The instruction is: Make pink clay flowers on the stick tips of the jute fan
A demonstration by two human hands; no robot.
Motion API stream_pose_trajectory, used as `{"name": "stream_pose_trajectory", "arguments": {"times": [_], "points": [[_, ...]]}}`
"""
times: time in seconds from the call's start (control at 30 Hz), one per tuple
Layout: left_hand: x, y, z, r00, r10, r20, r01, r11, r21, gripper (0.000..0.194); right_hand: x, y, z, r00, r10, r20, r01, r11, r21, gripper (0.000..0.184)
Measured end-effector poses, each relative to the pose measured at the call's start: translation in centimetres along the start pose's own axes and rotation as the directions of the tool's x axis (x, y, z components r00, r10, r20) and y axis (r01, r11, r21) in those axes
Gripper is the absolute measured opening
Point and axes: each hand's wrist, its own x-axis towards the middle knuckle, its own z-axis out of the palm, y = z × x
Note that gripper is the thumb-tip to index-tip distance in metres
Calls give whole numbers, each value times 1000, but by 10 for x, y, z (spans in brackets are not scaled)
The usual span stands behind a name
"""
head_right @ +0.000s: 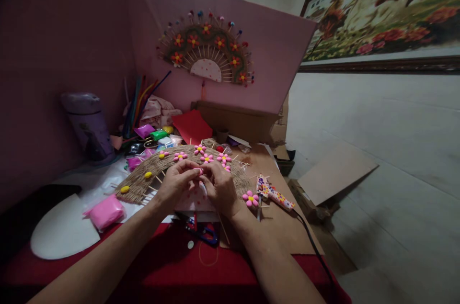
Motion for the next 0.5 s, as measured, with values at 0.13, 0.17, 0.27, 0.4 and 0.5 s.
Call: {"name": "stream_pose_trajectory", "arguments": {"times": [0.13, 0.17, 0.27, 0.4, 0.5], "points": [[0, 1, 2, 999, -3, -34, 2, 999, -33, 20, 1, 3, 0, 999, -42, 20, 41, 998, 37, 8], [0, 1, 2, 999, 7, -39, -8, 1000, -25, 19, 1, 3, -1, 999, -47, 19, 47, 998, 48, 7], [-1, 2, 3, 998, 22, -52, -23, 1000, -13, 18, 1, 3, -2, 998, -46, 38, 43, 996, 80, 6], [-3, 4, 5, 995, -49, -89, 40, 994, -103, 20, 0, 0, -3, 998, 26, 57, -33, 992, 125, 5], [-3, 4, 5, 990, -96, -104, 76, 981, -179, 21, -1, 0, -1, 994, 105, 30, -109, 974, 197, 9]]}}
